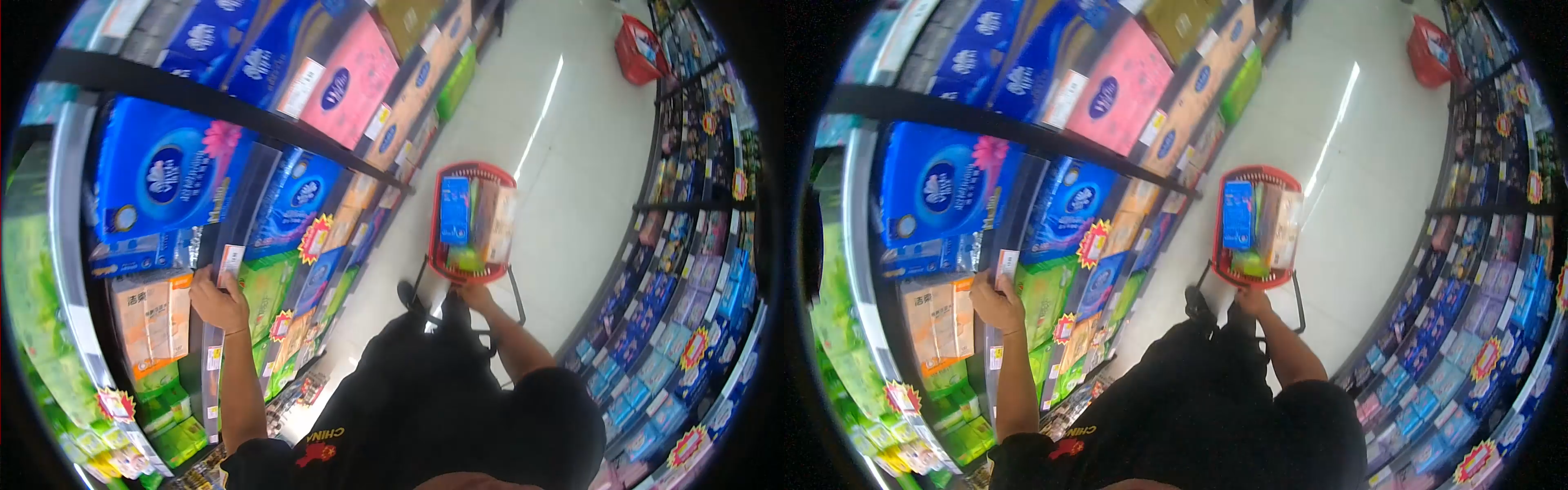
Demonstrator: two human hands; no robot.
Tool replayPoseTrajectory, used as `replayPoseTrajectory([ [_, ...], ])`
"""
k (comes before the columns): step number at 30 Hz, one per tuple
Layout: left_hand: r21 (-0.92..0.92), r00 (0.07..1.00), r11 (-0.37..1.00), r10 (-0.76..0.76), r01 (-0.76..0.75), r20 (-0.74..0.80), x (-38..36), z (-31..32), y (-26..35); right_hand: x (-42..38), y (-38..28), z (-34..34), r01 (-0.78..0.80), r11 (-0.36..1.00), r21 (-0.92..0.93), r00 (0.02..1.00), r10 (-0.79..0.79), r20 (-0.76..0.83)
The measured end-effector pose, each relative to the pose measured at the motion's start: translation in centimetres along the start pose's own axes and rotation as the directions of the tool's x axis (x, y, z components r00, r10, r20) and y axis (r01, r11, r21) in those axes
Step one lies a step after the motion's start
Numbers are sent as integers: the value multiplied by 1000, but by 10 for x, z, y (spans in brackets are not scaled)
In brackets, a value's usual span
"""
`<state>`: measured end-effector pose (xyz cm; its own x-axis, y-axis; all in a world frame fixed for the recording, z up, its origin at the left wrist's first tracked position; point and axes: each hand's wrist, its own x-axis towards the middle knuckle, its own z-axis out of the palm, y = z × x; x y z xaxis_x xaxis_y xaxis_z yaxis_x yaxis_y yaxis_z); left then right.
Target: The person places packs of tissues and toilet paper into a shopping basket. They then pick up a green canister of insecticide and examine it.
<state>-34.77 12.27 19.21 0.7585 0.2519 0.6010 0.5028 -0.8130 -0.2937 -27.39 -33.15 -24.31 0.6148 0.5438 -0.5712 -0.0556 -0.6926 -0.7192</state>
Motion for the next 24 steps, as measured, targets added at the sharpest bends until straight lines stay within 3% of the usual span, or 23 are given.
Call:
replayPoseTrajectory([
  [1, -5, 1000, 1000, 1, -1, -4, 0, -1, -1, -18, -15, -10, -9, 1000, 24, 999, 11, -51],
  [2, -13, 1000, 1000, 4, -5, -6, 0, -2, -2, -31, -36, -34, -78, 985, -155, 979, 104, 173],
  [3, -22, 1000, 1000, 6, -6, -16, 0, -3, -3, -34, -22, -32, 71, 989, -132, 983, -46, 179],
  [4, -33, 1000, 999, 8, -9, -23, 1, -5, -3, -48, -31, -46, 26, 997, -68, 978, -12, 206],
  [6, -56, 1000, 998, 7, -8, -28, 1, -9, -4, -58, -28, -56, 14, 993, -118, 977, 12, 212],
  [8, -82, 1000, 997, 0, -2, -24, 1, -14, -4, -90, -75, -92, -52, 993, -103, 962, 78, 262],
  [9, -105, 1000, 994, -19, 17, -13, 0, -15, -6, -100, -76, -94, -39, 997, -66, 960, 56, 276],
  [10, -121, 1000, 992, -24, 22, -17, -1, -16, -7, -116, -99, -106, -148, 989, -27, 913, 147, 381],
  [12, -155, 999, 987, -36, 32, -26, -1, -19, -9, -144, -118, -115, -88, 996, -6, 914, 83, 398],
  [14, -192, 998, 980, -58, 55, -8, -3, -23, -11, -159, -117, -114, -188, 959, 213, 893, 77, 443],
  [15, -212, 998, 975, -69, 68, 1, -3, -25, -10, -162, -124, -117, -181, 965, 191, 870, 66, 488],
  [18, -273, 996, 958, -87, 82, -9, -2, -31, -12, -175, -147, -117, 123, 990, 64, 914, -138, 382],
  [21, -454, 970, 891, -130, 23, -207, -7, -37, -12, -171, -155, -102, 196, 973, -119, 938, -151, 311],
  [24, -693, 953, 720, -178, -43, -244, -28, -42, 8, -172, -178, -88, 171, 937, -306, 970, -105, 219],
])
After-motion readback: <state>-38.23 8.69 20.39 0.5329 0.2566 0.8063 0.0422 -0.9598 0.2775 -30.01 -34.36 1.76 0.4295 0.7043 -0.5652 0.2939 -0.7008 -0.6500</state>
